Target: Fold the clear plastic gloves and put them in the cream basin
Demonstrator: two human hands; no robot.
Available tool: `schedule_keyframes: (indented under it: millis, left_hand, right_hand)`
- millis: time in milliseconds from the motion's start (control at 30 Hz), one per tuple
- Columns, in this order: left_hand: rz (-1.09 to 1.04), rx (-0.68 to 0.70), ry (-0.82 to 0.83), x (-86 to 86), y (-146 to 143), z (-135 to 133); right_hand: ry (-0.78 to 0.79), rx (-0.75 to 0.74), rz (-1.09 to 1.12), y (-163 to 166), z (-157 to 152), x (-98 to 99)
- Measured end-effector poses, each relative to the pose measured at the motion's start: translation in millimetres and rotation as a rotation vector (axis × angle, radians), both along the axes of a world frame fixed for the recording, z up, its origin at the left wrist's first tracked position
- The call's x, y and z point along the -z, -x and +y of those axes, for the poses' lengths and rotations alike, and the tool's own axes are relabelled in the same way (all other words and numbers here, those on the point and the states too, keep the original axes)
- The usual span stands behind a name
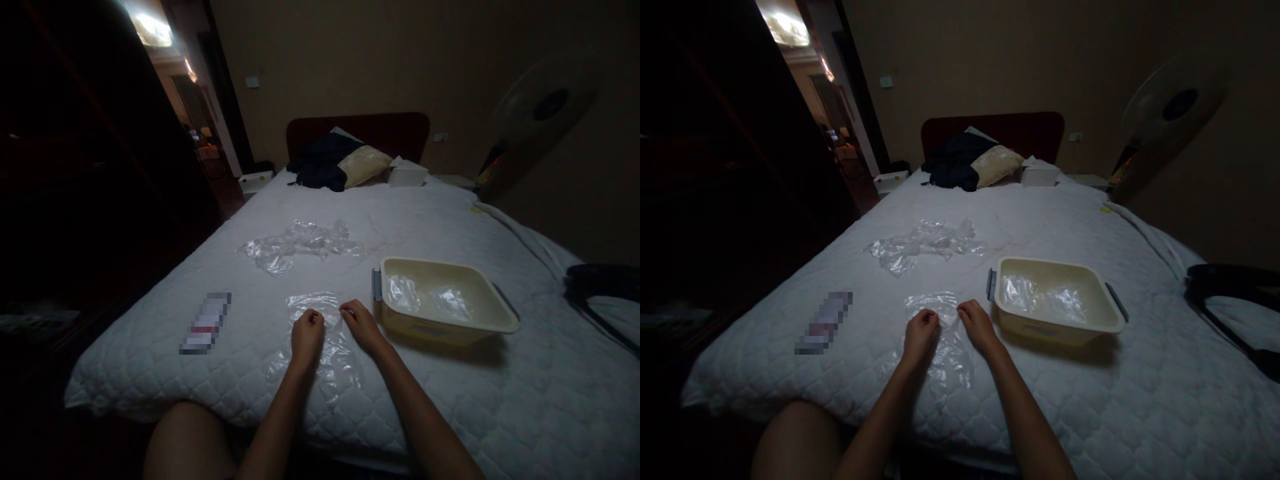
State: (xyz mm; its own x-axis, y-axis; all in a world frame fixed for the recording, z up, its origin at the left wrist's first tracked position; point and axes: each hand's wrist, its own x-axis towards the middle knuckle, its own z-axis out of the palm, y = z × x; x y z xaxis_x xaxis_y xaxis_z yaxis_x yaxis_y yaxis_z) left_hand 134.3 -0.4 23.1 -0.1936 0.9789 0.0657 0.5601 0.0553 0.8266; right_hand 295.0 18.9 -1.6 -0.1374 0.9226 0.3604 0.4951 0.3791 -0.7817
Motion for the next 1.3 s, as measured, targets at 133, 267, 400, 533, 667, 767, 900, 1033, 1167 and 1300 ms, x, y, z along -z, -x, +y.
schedule_keyframes:
  millis: [133,267,400,533,667,767,900,1033,1167,1300]
  left_hand:
    - [-0.007,0.009,-0.036,1.8,4.1,1.8]
    - [-0.029,0.014,-0.019,2.2,7.4,5.3]
    - [0.010,0.006,0.023,0.7,6.8,6.0]
    - [0.221,-0.034,0.032,-1.0,3.8,2.5]
    - [0.412,0.019,-0.017,-0.1,1.2,-0.1]
    - [0.468,0.062,-0.034,0.3,0.1,-0.6]
    - [0.480,0.041,0.000,-1.0,-0.6,-0.1]
    - [0.425,-0.007,0.073,-3.1,2.4,6.3]
    - [0.141,-0.039,0.120,-11.6,18.8,19.6]
    - [0.082,-0.031,0.095,-22.0,56.9,16.6]
  right_hand:
    - [0.049,0.008,0.035,-1.5,2.8,4.7]
    - [0.102,0.000,0.110,-2.2,6.9,10.0]
    - [0.133,0.058,0.188,-1.7,7.3,11.6]
    - [0.170,0.157,0.251,2.4,3.2,2.5]
    - [0.364,0.159,0.487,12.8,-2.2,-14.5]
    - [0.572,0.062,0.654,18.7,-3.9,-21.5]
    - [0.706,0.043,0.676,16.8,-5.6,-18.2]
    - [0.728,0.070,0.648,11.4,-9.0,-14.6]
    - [0.714,0.065,0.643,12.2,-11.0,-15.4]
    - [0.611,0.125,0.592,15.2,-12.0,-20.7]
